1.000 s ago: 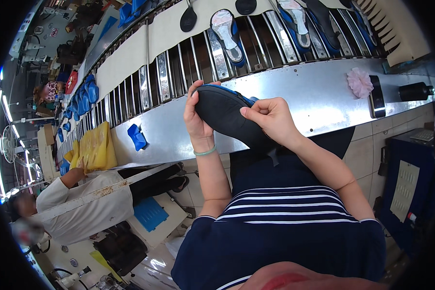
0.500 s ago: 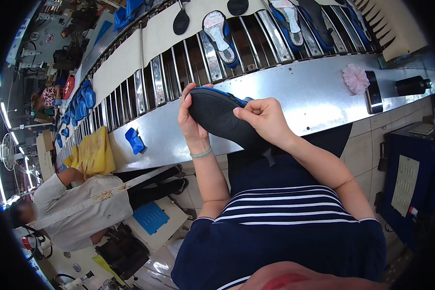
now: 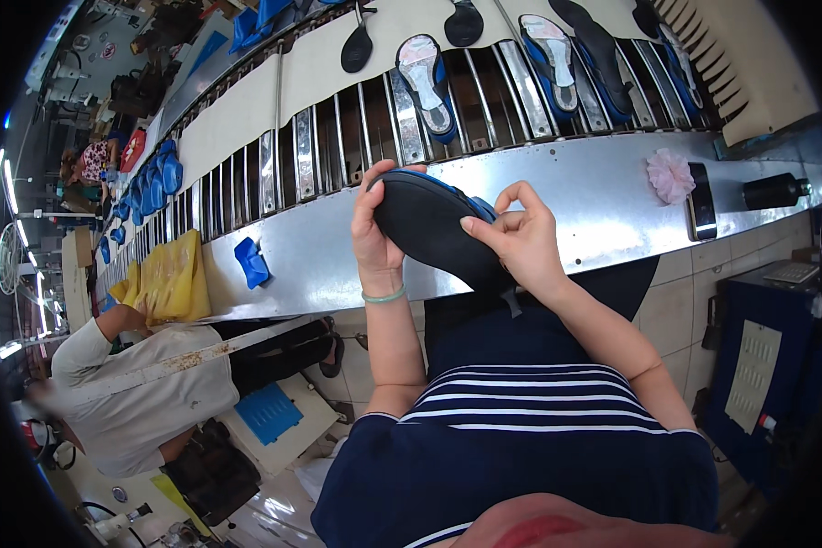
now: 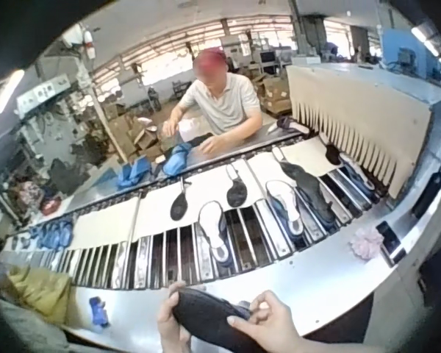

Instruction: Inspecting and cleaning the soles and heels of blue high-heeled shoes on a factory conveyor line.

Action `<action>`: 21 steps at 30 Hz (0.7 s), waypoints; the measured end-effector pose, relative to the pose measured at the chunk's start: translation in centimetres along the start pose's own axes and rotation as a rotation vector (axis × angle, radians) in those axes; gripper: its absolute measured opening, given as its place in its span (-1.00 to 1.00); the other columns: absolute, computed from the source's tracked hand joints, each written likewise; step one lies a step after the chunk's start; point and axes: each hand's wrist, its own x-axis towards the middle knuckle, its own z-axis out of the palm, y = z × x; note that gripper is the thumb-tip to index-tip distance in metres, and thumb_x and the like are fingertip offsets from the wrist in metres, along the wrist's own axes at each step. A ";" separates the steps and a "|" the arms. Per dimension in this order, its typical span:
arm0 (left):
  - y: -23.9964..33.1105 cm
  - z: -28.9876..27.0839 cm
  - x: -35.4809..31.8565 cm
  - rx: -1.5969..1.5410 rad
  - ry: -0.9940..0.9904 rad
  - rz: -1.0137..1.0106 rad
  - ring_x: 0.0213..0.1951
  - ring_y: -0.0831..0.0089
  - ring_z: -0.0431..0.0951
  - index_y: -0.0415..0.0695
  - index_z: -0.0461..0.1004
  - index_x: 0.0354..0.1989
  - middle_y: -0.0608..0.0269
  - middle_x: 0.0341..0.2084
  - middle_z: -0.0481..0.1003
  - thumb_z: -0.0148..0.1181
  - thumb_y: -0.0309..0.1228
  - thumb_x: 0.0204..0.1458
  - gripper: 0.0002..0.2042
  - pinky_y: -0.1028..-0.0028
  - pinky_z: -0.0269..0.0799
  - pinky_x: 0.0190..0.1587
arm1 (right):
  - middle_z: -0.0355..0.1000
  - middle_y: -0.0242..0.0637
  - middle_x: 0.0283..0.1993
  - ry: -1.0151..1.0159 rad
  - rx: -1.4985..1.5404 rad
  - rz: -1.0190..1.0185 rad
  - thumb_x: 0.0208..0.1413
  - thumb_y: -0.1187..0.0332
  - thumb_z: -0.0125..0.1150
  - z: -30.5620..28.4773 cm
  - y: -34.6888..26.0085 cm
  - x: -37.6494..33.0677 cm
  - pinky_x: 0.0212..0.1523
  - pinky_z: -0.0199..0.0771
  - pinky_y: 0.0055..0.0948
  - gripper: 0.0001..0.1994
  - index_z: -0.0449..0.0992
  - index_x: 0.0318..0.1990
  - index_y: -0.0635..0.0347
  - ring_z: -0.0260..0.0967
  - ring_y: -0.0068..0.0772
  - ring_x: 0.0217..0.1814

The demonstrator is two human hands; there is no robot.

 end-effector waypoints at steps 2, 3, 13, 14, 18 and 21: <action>0.0 0.5 0.0 0.022 -0.015 -0.006 -0.04 0.03 0.55 -0.24 0.35 0.10 -0.32 -0.04 0.44 -0.04 -0.36 0.19 -0.66 0.17 0.50 0.05 | 0.32 -0.49 -0.74 -0.029 -0.001 0.010 0.10 0.33 0.34 -0.3 -0.7 -0.2 -0.71 0.04 -0.68 -0.77 0.56 -0.22 0.34 0.13 -0.77 -0.77; 0.0 0.8 -0.1 0.039 -0.015 -0.005 -0.05 0.04 0.56 -0.23 0.35 0.09 -0.31 -0.04 0.45 -0.03 -0.37 0.18 -0.66 0.19 0.50 0.05 | 0.31 -0.49 -0.75 -0.066 0.003 0.037 0.09 0.33 0.34 -0.6 -1.0 -0.2 -0.71 0.05 -0.67 -0.74 0.57 -0.17 0.36 0.13 -0.77 -0.77; -0.5 3.4 -1.1 0.342 0.215 0.122 -0.17 0.49 0.57 -0.25 0.32 0.12 0.18 -0.21 0.54 0.25 -0.52 0.08 -0.58 0.52 0.52 -0.09 | 0.39 -0.42 -0.66 -0.131 0.284 0.186 0.18 0.33 0.24 -2.3 -0.1 0.4 -0.72 0.17 -0.67 -0.65 0.52 0.04 0.37 0.20 -0.75 -0.74; -0.1 3.8 -1.2 0.402 0.238 0.125 -0.17 0.49 0.57 -0.25 0.31 0.13 0.19 -0.22 0.54 0.27 -0.54 0.06 -0.56 0.53 0.52 -0.08 | 0.40 -0.41 -0.64 -0.131 0.301 0.192 0.19 0.33 0.24 -2.3 0.0 0.3 -0.71 0.19 -0.67 -0.65 0.51 0.05 0.37 0.21 -0.75 -0.73; 0.4 6.0 -2.3 0.685 0.219 0.184 -0.20 0.47 0.58 -0.28 0.28 0.12 0.19 -0.27 0.55 0.40 -0.59 -0.09 -0.43 0.55 0.51 -0.09 | 0.42 -0.38 -0.60 -0.159 0.352 0.191 0.20 0.34 0.21 -2.0 0.4 -0.2 -0.69 0.23 -0.67 -0.65 0.49 0.07 0.38 0.23 -0.74 -0.71; 1.1 6.8 -2.8 0.856 0.234 0.114 -0.13 0.41 0.57 -0.26 0.25 0.13 0.07 -0.14 0.53 0.46 -0.60 -0.18 -0.35 0.49 0.49 -0.03 | 0.42 -0.39 -0.61 -0.190 0.335 0.170 0.21 0.34 0.20 -1.9 0.7 -0.5 -0.67 0.26 -0.67 -0.65 0.48 0.08 0.37 0.25 -0.73 -0.70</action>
